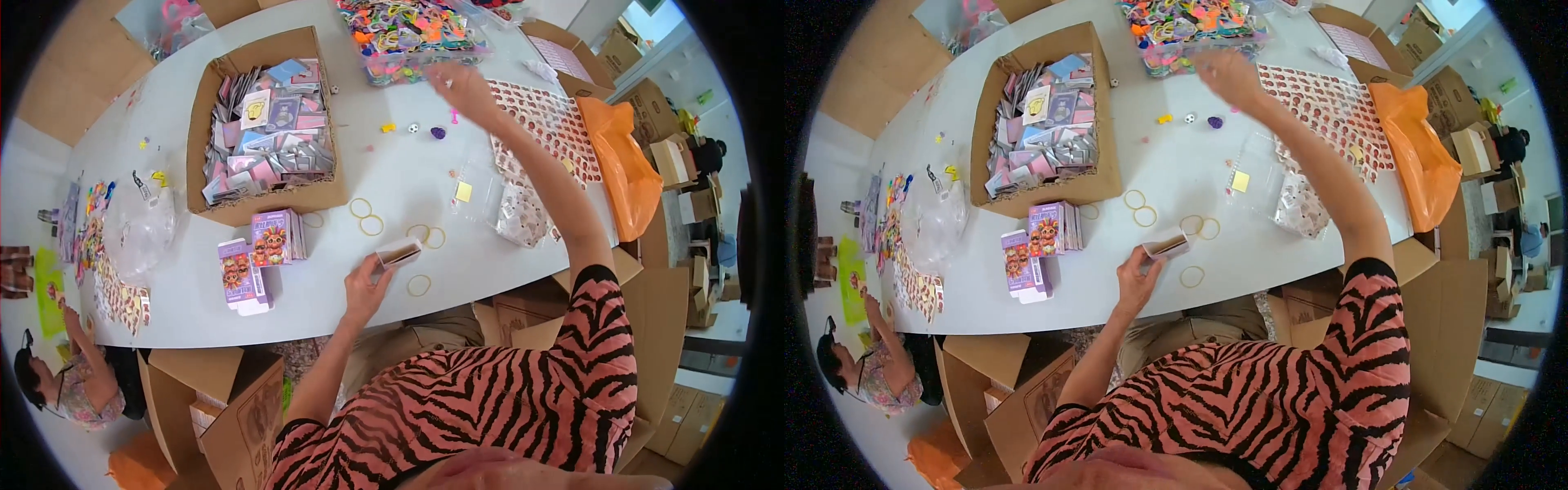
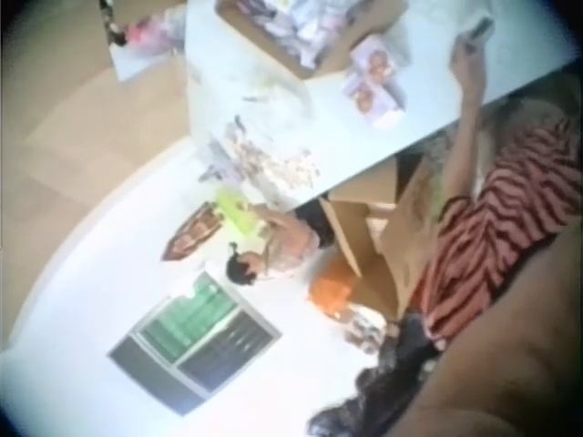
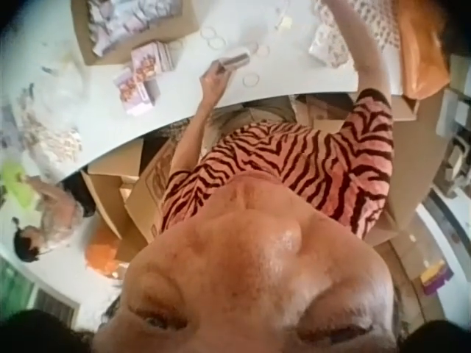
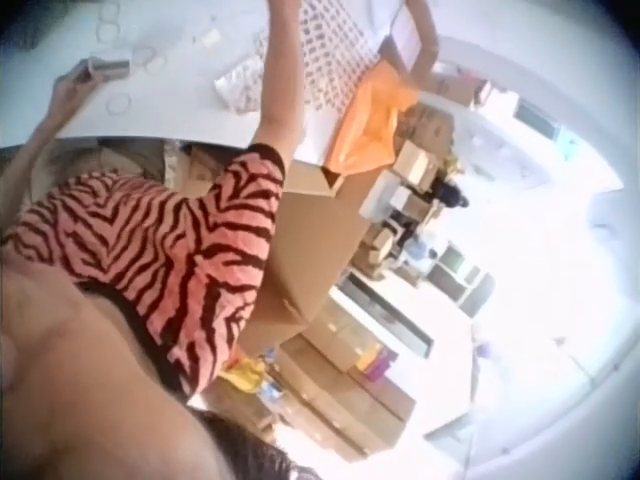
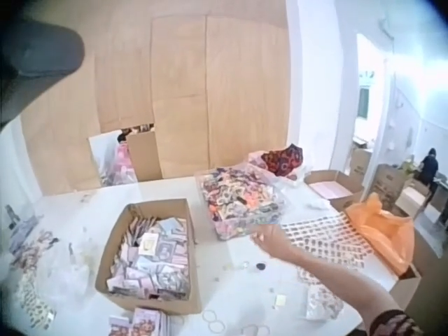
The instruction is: Bundling small product boxes with rubber bands and packing them into a larger shipping carton.
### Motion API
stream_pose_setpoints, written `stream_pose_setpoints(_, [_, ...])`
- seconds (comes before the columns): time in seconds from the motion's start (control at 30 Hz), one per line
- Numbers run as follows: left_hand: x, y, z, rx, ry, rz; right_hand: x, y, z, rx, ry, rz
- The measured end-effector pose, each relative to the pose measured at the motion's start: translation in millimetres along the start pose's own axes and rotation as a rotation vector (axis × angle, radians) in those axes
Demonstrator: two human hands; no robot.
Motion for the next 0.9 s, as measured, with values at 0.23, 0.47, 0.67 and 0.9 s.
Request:
stream_pose_setpoints(0.23, [2, 3, -8, -0.092, 0.025, -0.028, -95, 22, 48, 0.265, -0.116, 0.239])
stream_pose_setpoints(0.47, [1, 1, 0, -0.112, -0.002, -0.049, -135, 62, 81, 0.521, 0.027, 0.178])
stream_pose_setpoints(0.67, [2, 3, -3, -0.073, 0.009, -0.037, -142, 79, 98, 0.631, 0.064, 0.097])
stream_pose_setpoints(0.9, [-1, 0, 0, -0.091, 0.049, -0.011, -143, 78, 118, 0.262, 0.193, 0.106])
Point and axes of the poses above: each hand's wrist, its own x-axis away from the middle knuckle, its own y-axis out of the palm, z = x × y, the point moved 9 cm from there along -x, towards the middle knuckle, and after that the axes turned 6 degrees about y, right-handed, at the moved point
